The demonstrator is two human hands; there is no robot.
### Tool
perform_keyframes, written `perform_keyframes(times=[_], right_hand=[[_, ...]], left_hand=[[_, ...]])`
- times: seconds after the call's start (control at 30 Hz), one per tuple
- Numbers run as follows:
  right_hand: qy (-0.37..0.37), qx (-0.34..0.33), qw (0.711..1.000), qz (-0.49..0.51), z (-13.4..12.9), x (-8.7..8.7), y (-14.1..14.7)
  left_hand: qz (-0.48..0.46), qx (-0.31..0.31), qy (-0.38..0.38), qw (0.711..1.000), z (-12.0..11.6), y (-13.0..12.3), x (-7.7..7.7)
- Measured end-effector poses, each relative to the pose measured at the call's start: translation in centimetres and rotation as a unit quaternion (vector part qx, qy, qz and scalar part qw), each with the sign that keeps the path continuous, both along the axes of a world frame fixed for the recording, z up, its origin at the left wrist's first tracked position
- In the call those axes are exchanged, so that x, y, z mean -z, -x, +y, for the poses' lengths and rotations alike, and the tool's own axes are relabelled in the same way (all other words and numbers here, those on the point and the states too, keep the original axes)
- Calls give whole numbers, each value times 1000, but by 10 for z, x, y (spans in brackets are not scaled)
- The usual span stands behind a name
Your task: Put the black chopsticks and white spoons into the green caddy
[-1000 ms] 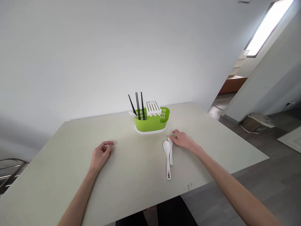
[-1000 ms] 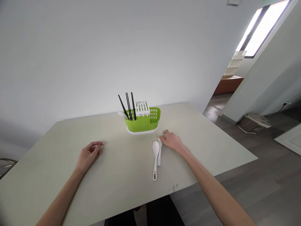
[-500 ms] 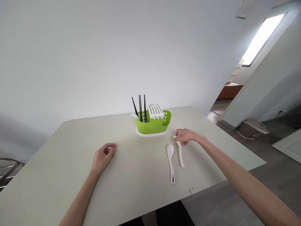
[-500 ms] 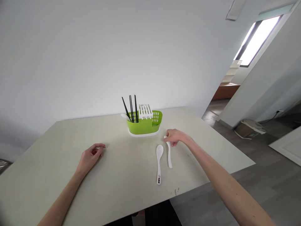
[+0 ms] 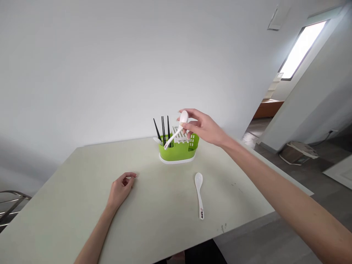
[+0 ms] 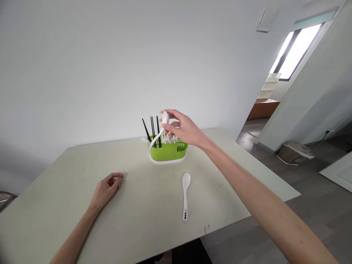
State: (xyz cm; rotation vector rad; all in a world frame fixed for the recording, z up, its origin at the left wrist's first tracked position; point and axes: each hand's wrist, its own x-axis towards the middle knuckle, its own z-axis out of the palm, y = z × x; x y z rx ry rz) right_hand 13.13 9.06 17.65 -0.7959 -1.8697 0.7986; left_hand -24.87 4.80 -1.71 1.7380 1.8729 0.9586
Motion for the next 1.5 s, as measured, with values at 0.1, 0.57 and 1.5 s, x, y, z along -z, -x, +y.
perform_keyframes(times=[0.1, 0.57, 1.5], right_hand=[[-50, 17, 993, -107, 20, 0, 19], [6, -54, 920, -387, 54, 47, 60], [-102, 104, 896, -420, 16, 58, 66]], left_hand=[[0, 0, -8, 1000, 0, 0, 1], [-8, 19, -17, 1000, -1, 1, 8], [24, 25, -17, 999, 1, 0, 6]])
